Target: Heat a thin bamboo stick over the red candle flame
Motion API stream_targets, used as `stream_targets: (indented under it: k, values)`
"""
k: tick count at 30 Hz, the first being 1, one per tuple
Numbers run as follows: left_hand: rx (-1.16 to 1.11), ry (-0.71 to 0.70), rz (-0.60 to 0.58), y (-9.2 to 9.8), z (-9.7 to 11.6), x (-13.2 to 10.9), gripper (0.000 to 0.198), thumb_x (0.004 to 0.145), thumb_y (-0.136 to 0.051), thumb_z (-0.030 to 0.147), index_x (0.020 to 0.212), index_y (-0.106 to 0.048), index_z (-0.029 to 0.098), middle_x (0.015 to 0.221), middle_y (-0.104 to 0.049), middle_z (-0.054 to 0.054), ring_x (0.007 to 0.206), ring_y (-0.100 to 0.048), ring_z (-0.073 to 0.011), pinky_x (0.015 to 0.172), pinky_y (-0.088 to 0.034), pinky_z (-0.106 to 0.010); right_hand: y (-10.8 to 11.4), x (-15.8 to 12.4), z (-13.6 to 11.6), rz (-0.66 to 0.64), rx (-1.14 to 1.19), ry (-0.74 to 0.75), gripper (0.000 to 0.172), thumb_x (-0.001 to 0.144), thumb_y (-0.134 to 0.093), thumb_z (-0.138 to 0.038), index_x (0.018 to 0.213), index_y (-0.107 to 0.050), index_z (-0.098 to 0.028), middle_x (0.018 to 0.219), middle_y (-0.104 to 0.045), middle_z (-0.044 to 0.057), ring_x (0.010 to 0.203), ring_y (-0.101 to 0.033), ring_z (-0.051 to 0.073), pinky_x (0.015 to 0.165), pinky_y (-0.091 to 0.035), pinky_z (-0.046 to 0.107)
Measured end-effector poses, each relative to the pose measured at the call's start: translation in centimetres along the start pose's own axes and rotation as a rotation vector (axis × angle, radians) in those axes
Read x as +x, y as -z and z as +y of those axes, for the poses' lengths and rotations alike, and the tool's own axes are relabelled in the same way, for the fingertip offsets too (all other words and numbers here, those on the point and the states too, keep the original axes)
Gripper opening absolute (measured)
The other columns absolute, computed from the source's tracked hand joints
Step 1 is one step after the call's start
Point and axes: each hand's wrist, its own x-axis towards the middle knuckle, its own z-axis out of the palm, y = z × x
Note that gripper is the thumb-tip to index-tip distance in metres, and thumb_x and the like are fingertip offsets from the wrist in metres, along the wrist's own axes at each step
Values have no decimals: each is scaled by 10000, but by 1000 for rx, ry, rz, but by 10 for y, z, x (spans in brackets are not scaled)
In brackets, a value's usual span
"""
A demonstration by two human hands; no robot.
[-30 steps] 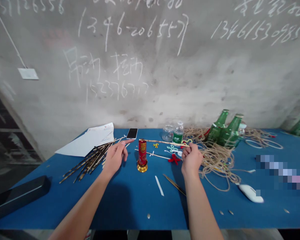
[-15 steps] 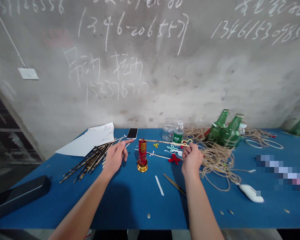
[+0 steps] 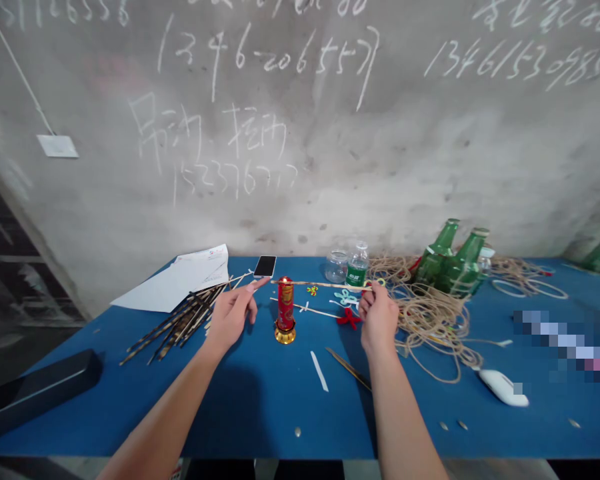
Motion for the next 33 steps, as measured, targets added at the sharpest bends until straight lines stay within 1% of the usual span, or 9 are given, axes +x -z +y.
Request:
stream_targets:
  k: [2, 5, 9, 15, 19, 26, 28, 30, 33]
  values:
    - [-6, 1, 0, 0, -1, 0, 656, 1085, -424, 456, 472, -548, 257, 488, -559, -54, 1170, -722, -292, 858, -513, -302, 0, 0, 1, -1, -7, 10, 502, 800, -823, -428, 687, -372, -239, 552, -291, -116, 437, -228, 61, 346, -170, 180]
    - [0, 9, 3, 0, -2, 0, 657, 1082, -423, 470, 472, -549, 260, 482, -547, -50, 1180, -723, -291, 897, -520, -305, 0, 0, 2, 1, -21, 16, 515, 797, -826, -440, 679, -367, -238, 545, -298, -115, 438, -230, 61, 352, -171, 185]
    - [-19, 10, 18, 0, -2, 0, 655, 1080, -430, 472, 472, -550, 262, 493, -571, -55, 1184, -722, -290, 928, -523, -313, 0, 0, 2, -3, -33, 8, 548, 803, -826, -476, 662, -352, -239, 538, -315, -109, 436, -237, 60, 351, -177, 192]
    - [-1, 9, 70, 0, -3, 1, 654, 1084, -428, 458, 468, -533, 266, 478, -551, -49, 1172, -730, -286, 908, -524, -311, -1, 1, 5, -13, -58, 22, 595, 801, -834, -533, 648, -341, -238, 524, -305, -109, 431, -238, 57, 349, -176, 201]
    - [11, 19, 115, 1, -3, 1, 653, 1086, -422, 449, 466, -518, 265, 463, -526, -42, 1159, -730, -276, 889, -521, -305, 1, 1, 6, -33, -72, 30, 587, 816, -825, -544, 641, -357, -236, 532, -303, -106, 439, -239, 59, 352, -176, 199]
    - [20, 31, 142, 2, -3, 1, 657, 1080, -420, 455, 461, -521, 260, 487, -569, -43, 1074, -751, -268, 878, -525, -309, -1, 0, 7, -67, -46, 15, 591, 804, -848, -542, 658, -365, -234, 561, -302, -104, 453, -232, 60, 354, -177, 190]
    - [19, 36, 162, 2, -2, 1, 657, 1079, -421, 448, 458, -526, 259, 491, -576, -45, 1084, -752, -273, 868, -529, -309, -2, -1, 7, -80, -46, 12, 600, 808, -844, -560, 657, -363, -234, 568, -301, -100, 456, -230, 62, 352, -177, 190]
    - [8, 27, 197, 2, 0, 1, 661, 1082, -412, 424, 452, -526, 262, 471, -551, -44, 1135, -742, -281, 897, -526, -315, -3, -4, 8, -100, -54, 12, 592, 829, -826, -576, 656, -378, -231, 581, -316, -90, 462, -242, 65, 354, -188, 188]
    - [-13, 17, 262, 3, 1, 1, 658, 1085, -394, 380, 449, -525, 268, 449, -509, -37, 1187, -725, -283, 987, -499, -332, -4, -7, 10, -137, -66, 17, 563, 864, -800, -585, 665, -417, -222, 605, -345, -76, 476, -265, 68, 365, -209, 180]
